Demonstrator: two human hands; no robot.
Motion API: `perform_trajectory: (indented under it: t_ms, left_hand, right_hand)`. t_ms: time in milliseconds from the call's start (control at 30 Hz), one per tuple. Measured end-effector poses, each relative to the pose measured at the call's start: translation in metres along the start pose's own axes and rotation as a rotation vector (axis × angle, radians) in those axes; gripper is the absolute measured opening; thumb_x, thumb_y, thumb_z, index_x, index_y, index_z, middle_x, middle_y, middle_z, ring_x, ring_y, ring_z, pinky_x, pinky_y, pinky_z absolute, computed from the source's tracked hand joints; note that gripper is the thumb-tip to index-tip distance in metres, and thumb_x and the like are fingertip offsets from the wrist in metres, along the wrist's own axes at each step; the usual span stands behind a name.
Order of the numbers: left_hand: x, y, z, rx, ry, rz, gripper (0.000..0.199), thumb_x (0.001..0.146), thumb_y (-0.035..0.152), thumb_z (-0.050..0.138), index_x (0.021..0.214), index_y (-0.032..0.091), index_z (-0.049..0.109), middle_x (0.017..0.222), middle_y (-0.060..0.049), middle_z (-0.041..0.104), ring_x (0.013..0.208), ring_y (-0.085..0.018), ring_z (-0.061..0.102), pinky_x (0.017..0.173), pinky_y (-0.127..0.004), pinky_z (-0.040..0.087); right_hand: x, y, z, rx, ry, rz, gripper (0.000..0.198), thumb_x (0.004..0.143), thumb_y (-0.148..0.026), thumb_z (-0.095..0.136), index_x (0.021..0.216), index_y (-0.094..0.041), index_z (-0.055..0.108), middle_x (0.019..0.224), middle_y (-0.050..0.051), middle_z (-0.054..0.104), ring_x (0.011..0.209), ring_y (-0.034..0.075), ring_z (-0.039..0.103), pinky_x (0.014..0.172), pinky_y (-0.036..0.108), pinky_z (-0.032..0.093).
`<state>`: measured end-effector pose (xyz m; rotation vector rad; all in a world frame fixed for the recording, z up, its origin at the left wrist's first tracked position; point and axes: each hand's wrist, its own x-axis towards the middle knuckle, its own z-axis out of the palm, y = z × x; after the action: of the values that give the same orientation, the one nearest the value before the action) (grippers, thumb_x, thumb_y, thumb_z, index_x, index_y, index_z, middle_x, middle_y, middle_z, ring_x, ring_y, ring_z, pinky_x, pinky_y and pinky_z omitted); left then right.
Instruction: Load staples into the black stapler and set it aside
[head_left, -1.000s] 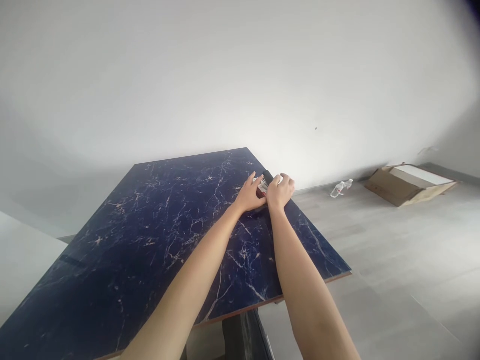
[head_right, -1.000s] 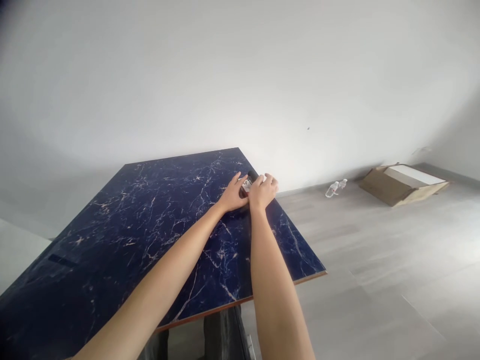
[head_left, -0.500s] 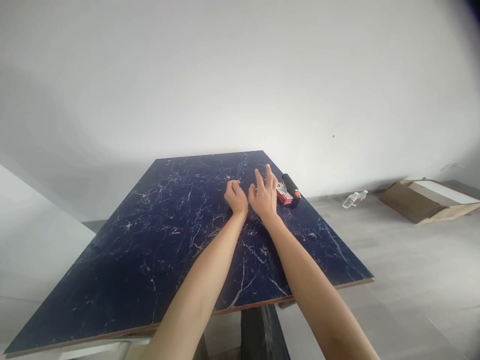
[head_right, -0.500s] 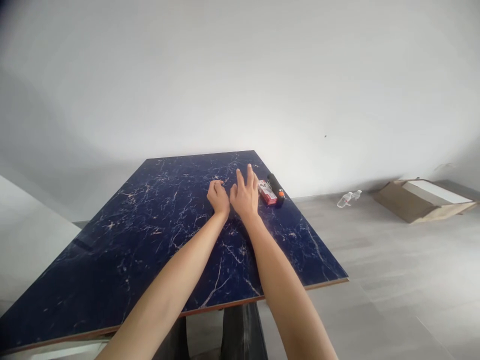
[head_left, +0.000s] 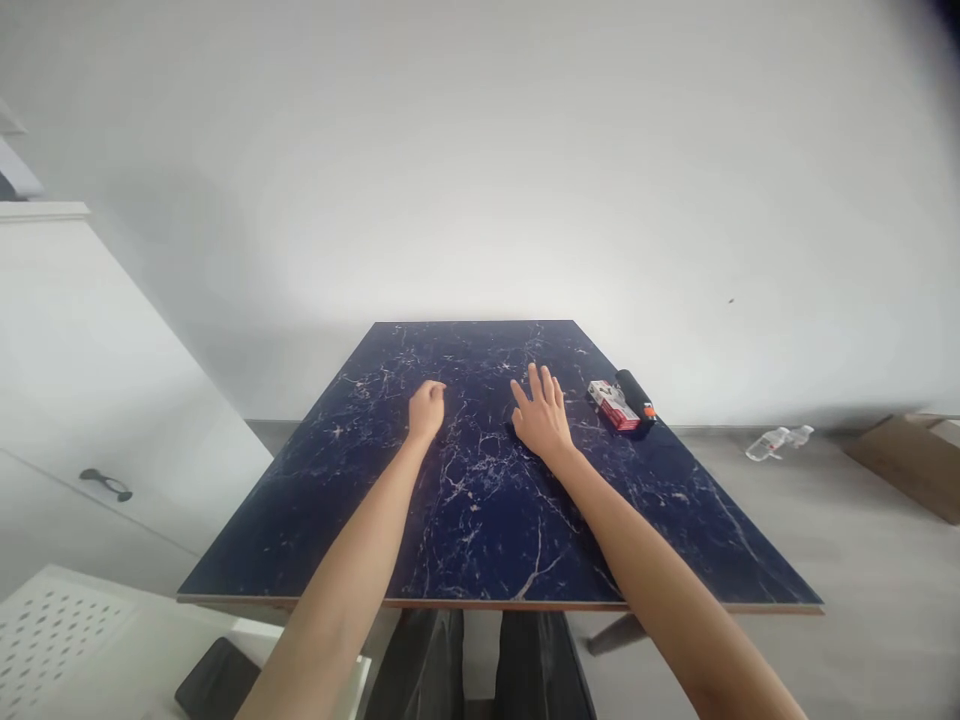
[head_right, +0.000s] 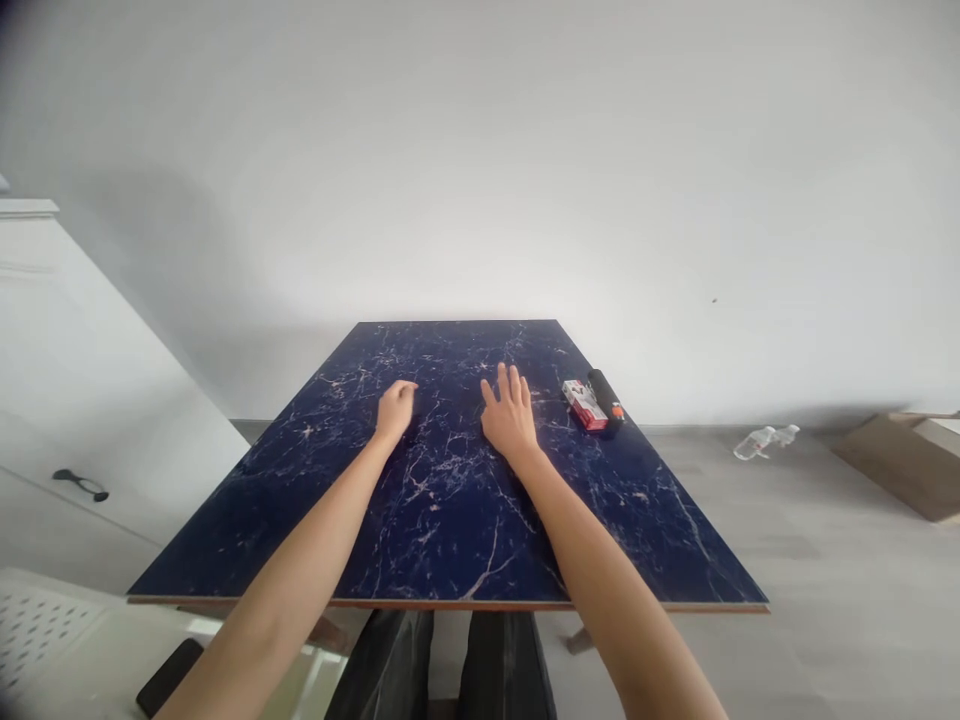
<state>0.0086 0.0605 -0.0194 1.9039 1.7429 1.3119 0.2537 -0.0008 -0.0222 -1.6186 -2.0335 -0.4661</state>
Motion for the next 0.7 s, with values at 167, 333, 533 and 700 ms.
perform_trajectory:
  t_ms: [167,333,533,700]
  left_hand:
    - [-0.024,0.014,0.012,0.149,-0.307,0.254,0.015,0.093,0.023,0.059,0.094,0.025,0.074,0.093,-0.004,0.074,0.096,-0.023,0.066,0.091,-0.032,0.048]
    - [-0.035,0.024,0.014,0.284,-0.349,0.353,0.025,0.099,0.029,0.052,0.112,0.023,0.073,0.117,-0.011,0.066,0.121,-0.03,0.053,0.106,-0.044,0.04]
    - [-0.036,0.018,0.01,0.427,-0.35,0.309,0.044,0.103,0.042,0.041,0.136,0.022,0.063,0.148,-0.015,0.05,0.141,-0.04,0.036,0.115,-0.056,0.03]
    - [-0.031,0.012,0.012,0.464,-0.412,0.272,0.05,0.103,0.049,0.039,0.142,0.024,0.058,0.154,-0.014,0.046,0.142,-0.042,0.037,0.115,-0.058,0.031]
  right_hand:
    - [-0.002,0.002,0.018,0.144,-0.319,-0.008,0.048,0.102,-0.034,0.039,0.141,-0.016,0.06,0.15,0.014,0.053,0.143,0.031,0.043,0.119,0.049,0.032]
    - [-0.002,0.007,0.022,0.193,-0.312,-0.011,0.049,0.102,-0.037,0.04,0.14,-0.015,0.062,0.149,0.015,0.055,0.142,0.028,0.046,0.121,0.044,0.029]
    - [-0.002,0.008,0.02,0.213,-0.298,-0.036,0.046,0.102,-0.036,0.042,0.137,-0.014,0.063,0.146,0.015,0.058,0.141,0.027,0.048,0.121,0.046,0.032]
    - [-0.002,0.01,0.015,0.246,-0.301,-0.048,0.045,0.102,-0.036,0.044,0.136,-0.015,0.064,0.146,0.015,0.058,0.141,0.026,0.048,0.121,0.046,0.032]
